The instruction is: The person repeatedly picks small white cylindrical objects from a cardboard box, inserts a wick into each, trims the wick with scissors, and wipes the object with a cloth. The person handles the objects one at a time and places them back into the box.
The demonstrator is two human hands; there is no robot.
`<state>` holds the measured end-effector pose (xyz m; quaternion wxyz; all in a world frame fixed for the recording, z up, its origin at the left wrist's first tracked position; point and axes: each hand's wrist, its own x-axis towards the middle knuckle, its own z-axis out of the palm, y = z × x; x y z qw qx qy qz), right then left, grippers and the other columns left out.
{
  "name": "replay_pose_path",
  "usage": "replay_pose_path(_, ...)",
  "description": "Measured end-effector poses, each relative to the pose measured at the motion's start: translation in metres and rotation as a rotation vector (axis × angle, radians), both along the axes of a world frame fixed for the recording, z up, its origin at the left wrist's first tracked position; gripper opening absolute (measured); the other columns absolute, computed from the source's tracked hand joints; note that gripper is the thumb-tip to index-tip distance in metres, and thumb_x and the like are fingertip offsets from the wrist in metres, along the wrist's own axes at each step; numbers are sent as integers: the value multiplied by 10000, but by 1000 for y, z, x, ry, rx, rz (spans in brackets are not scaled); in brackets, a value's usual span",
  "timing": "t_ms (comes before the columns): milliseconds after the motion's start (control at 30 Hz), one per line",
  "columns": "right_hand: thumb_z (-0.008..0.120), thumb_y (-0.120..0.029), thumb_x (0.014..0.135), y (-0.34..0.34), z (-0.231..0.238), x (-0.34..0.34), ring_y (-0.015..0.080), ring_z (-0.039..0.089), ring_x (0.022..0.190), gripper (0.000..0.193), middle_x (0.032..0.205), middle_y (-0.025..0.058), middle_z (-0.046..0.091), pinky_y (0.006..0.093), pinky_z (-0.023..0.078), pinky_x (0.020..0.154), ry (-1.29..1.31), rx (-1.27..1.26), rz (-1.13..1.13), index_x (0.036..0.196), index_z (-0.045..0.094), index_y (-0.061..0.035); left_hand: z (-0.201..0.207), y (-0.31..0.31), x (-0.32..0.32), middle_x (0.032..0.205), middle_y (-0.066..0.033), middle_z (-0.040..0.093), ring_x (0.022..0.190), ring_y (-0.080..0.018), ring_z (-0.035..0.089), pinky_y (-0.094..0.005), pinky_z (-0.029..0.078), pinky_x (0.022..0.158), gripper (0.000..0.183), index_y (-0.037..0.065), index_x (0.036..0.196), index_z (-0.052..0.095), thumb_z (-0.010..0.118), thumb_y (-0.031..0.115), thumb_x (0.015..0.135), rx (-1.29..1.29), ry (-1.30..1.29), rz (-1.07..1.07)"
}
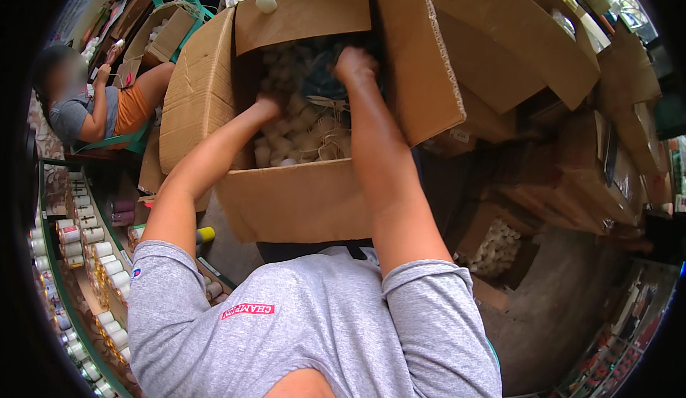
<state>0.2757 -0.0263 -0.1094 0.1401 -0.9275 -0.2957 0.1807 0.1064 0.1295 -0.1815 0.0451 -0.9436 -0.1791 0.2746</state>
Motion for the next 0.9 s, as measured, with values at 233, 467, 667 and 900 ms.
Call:
replay_pose_path(233, 642, -173, 850, -12, 79, -39, 345, 682, 986, 244, 1061, 166, 695, 428, 548, 795, -160, 260, 197, 1092, 671, -160, 90, -6, 8, 1027, -197, 704, 986, -280, 687, -395, 552, 800, 349, -16, 963, 710, 709, 245, 732, -147, -114, 323)
replay_pose_path(467, 619, -232, 936, -22, 113, -41, 311, 661, 783, 166, 828, 128, 634, 415, 505, 665, 223, 1505, 179, 1042, 604, -107, 151, -1, -21, 1022, -98, 657, 880, -218, 651, -364, 539, 814, 380, 46, 1142, 586, 614, 372, 948, -1709, -745, 1082)
replay_pose_path(667, 607, -213, 941, -11, 84, -72, 170, 603, 725, 193, 757, 95, 572, 344, 485, 654, -276, 928, 308, 1022, 592, -39, 144, -15, -4, 1025, -89, 647, 895, -184, 635, -337, 535, 816, 299, 39, 1079, 580, 554, 323, 990, -1939, -911, 925)
replay_pose_path(900, 557, -162, 943, 3, 77, -62, 322, 596, 740, 150, 820, 180, 610, 390, 473, 670, 95, 1279, 84, 984, 571, -18, 136, -57, 5, 1044, -42, 618, 930, -103, 584, -262, 485, 859, 319, 49, 1196, 554, 479, 312, 1031, -1916, -1155, 485)
